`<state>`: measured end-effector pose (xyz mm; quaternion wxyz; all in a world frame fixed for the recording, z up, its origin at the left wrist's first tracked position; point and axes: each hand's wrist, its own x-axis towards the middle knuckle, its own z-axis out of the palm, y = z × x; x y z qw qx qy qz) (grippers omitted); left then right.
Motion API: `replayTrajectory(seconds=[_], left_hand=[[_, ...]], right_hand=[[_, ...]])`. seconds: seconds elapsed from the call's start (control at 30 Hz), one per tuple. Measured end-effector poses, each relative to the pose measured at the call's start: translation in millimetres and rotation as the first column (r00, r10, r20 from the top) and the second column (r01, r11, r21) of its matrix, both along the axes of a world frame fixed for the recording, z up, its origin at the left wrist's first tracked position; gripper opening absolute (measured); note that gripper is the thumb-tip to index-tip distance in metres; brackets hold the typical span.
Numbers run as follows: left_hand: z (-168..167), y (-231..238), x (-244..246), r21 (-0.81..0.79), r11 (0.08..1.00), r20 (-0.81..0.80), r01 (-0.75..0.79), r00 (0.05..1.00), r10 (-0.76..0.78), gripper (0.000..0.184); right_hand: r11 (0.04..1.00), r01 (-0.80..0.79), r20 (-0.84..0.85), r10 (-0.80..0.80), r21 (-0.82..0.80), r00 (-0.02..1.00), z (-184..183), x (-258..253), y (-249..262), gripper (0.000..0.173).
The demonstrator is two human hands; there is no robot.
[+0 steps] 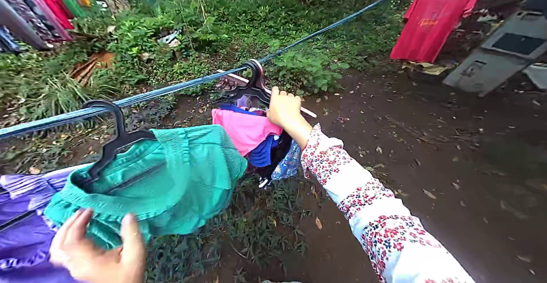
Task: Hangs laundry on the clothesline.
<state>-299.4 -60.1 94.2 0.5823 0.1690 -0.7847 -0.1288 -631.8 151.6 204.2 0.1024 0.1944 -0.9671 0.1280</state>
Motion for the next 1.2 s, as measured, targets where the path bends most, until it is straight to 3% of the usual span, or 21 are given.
replayTrajectory(seconds=[0.1,0.2,0.3,0.37,0.47,0.7,1.13,1.2], left_hand=[[76,45,-89,-0.183,0.968,0.168,0.172,0.976,-0.142,0.049],[133,59,-187,-0.226,0.956,0.303,0.185,0.947,-0.112,0.045],[163,53,-262,-0.102,0.989,0.558,0.107,0.829,-0.033,0.056],[161,44,-291,-0.080,0.996,0.636,0.036,0.771,0.023,0.051],[156,39,-299,-0.148,0.989,0.585,-0.022,0.804,0.106,0.038],[142,36,-304,-0.206,0.978,0.443,0.000,0.892,0.094,0.033],[123,32,-298,-0.277,0.960,0.343,0.032,0.937,0.067,0.039],[119,26,-298,-0.243,0.966,0.352,0.091,0.936,0.000,0.043]], right_hand=[[0.996,-0.086,-0.046,0.086,-0.001,0.995,6,-28,-7,0.069],[0.987,-0.157,0.075,0.154,0.038,0.985,11,-48,-13,0.062],[0.971,-0.234,0.129,0.226,0.055,0.966,15,-63,-10,0.047],[0.962,-0.262,0.079,0.255,0.082,0.964,21,-70,-6,0.043],[0.950,-0.288,0.003,0.290,0.122,0.957,34,-79,4,0.039],[0.958,-0.239,-0.039,0.248,0.157,0.968,52,-106,51,0.036],[0.992,0.115,-0.019,-0.114,0.045,0.993,63,-218,150,0.035],[0.987,0.157,-0.021,-0.157,0.039,0.987,59,-240,167,0.035]])
